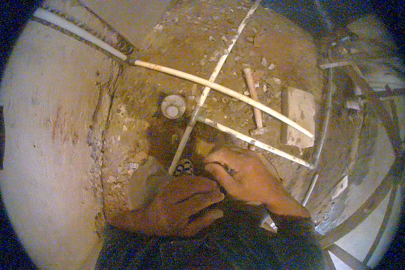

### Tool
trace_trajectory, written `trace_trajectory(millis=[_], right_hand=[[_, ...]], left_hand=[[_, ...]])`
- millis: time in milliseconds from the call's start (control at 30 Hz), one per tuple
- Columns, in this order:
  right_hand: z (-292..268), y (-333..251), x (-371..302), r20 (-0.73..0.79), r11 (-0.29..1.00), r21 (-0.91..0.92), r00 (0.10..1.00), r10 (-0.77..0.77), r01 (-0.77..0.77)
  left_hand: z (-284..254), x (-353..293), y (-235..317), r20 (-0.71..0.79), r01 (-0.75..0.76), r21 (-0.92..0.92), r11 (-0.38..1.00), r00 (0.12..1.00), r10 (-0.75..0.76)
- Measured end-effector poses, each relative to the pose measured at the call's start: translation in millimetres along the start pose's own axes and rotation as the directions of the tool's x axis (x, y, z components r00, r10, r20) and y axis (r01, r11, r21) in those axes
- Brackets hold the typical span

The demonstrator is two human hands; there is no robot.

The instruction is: The person connects and fits PVC pipes by hand, applying adhesive to joints, attaching elbows, and positioning the pipe assembly into floor trenches while working alongside another person.

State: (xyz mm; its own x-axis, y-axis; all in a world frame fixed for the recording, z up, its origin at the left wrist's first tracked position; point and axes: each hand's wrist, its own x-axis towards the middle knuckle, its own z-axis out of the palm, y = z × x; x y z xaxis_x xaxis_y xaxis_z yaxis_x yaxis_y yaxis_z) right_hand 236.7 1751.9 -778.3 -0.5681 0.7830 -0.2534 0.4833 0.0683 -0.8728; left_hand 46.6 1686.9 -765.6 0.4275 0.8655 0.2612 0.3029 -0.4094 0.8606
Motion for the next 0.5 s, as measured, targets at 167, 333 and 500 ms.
trace_trajectory(millis=[167, 333, 500], right_hand=[[1.3, 0.6, -1.6, -0.005, 1.0, 0.01, 1.0, -0.005, 0.005], [3.0, 2.5, -0.1, -0.022, 0.998, 0.021, 0.998, -0.058, 0.058], [0.1, -0.8, -0.9, -0.003, 0.997, 0.03, 0.998, -0.067, 0.067]], left_hand=[[0.8, -3.2, 0.4, 0.025, 0.03, 0.016, 0.999, 0.999, -0.03], [-1.6, 1.1, 1.5, 0.015, 0.007, 0.009, 1.0, 1.0, -0.007], [-0.2, -0.3, 2.8, 0.009, 0.003, 0.004, 1.0, 1.0, -0.003]])
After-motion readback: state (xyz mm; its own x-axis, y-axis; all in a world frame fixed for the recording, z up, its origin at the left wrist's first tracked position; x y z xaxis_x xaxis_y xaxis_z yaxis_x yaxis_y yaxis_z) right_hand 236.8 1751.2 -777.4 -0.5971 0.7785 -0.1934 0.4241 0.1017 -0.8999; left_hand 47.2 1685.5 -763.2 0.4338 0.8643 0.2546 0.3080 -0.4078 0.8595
